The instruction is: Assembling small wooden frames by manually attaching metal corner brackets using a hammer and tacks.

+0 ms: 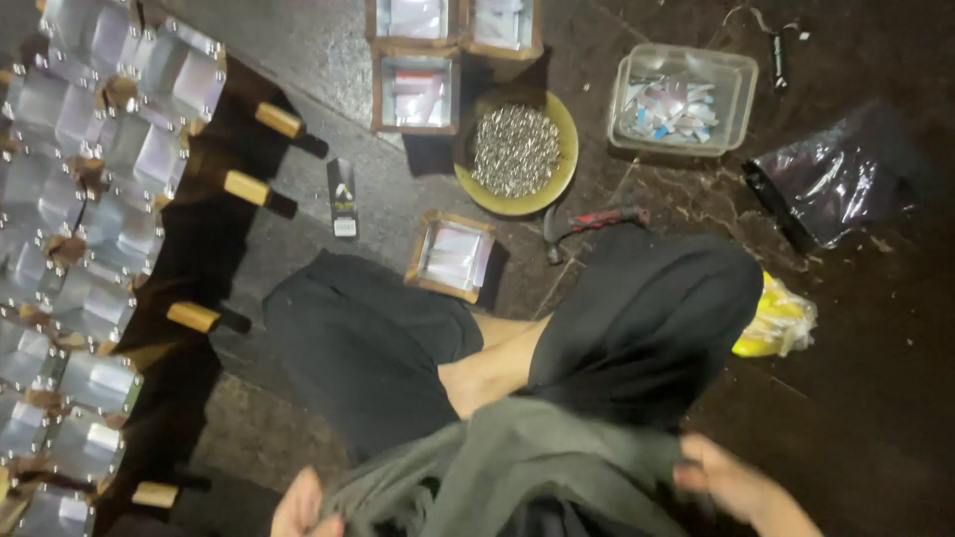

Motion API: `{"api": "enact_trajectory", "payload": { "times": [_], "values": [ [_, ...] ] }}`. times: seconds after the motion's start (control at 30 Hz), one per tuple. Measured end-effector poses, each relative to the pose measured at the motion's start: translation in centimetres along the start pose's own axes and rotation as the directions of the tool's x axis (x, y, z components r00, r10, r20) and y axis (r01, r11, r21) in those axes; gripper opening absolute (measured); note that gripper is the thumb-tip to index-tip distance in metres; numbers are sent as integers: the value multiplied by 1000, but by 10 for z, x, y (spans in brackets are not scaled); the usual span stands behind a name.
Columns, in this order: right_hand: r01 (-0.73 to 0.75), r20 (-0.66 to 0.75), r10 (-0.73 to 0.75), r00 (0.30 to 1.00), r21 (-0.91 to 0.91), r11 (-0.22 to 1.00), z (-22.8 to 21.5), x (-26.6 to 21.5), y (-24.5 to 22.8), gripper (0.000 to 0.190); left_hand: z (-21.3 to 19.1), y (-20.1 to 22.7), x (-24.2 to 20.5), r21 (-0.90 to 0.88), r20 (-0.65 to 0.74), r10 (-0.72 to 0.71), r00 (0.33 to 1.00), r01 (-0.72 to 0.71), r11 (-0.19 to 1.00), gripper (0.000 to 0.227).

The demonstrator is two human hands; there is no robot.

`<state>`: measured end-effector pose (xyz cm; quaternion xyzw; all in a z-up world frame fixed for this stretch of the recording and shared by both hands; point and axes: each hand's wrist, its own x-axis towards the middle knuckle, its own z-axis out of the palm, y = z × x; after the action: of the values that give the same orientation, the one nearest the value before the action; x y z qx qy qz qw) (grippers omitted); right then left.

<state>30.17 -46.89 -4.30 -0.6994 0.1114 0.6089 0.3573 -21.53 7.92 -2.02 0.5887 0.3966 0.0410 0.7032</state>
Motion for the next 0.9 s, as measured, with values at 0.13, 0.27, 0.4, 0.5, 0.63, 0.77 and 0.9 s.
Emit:
{"api": "enact_trajectory", "payload": {
  "times": [0.13,0.27,0.4,0.5,0.63,0.77,0.9],
  "values": [
    [38,69,-92,993,559,828,36,28,-53,79,111,149,101,-249,-101,-48,994,22,968,48],
    [514,92,-525,846,-401,758,122,12,-173,48,184,205,163,391,-85,131,988,-88,916,29],
    [257,55,-760,647,-955,150,164,-1,-200,58,195,202,172,924,-2,277,961,-104,368,22],
    [379,64,-823,565,-906,190,178,-16,-236,41,188,190,171,865,-39,212,977,-74,497,23],
    [626,-1,-875,484,-699,347,183,-1,-285,40,189,203,192,754,21,249,968,-178,632,29],
    [680,-98,-836,540,-535,501,194,84,-330,31,206,232,250,679,-4,563,826,-411,608,26],
    [682,-117,-684,720,-66,729,219,156,-357,30,213,217,334,669,-90,740,666,-510,541,49]
  ]
}}
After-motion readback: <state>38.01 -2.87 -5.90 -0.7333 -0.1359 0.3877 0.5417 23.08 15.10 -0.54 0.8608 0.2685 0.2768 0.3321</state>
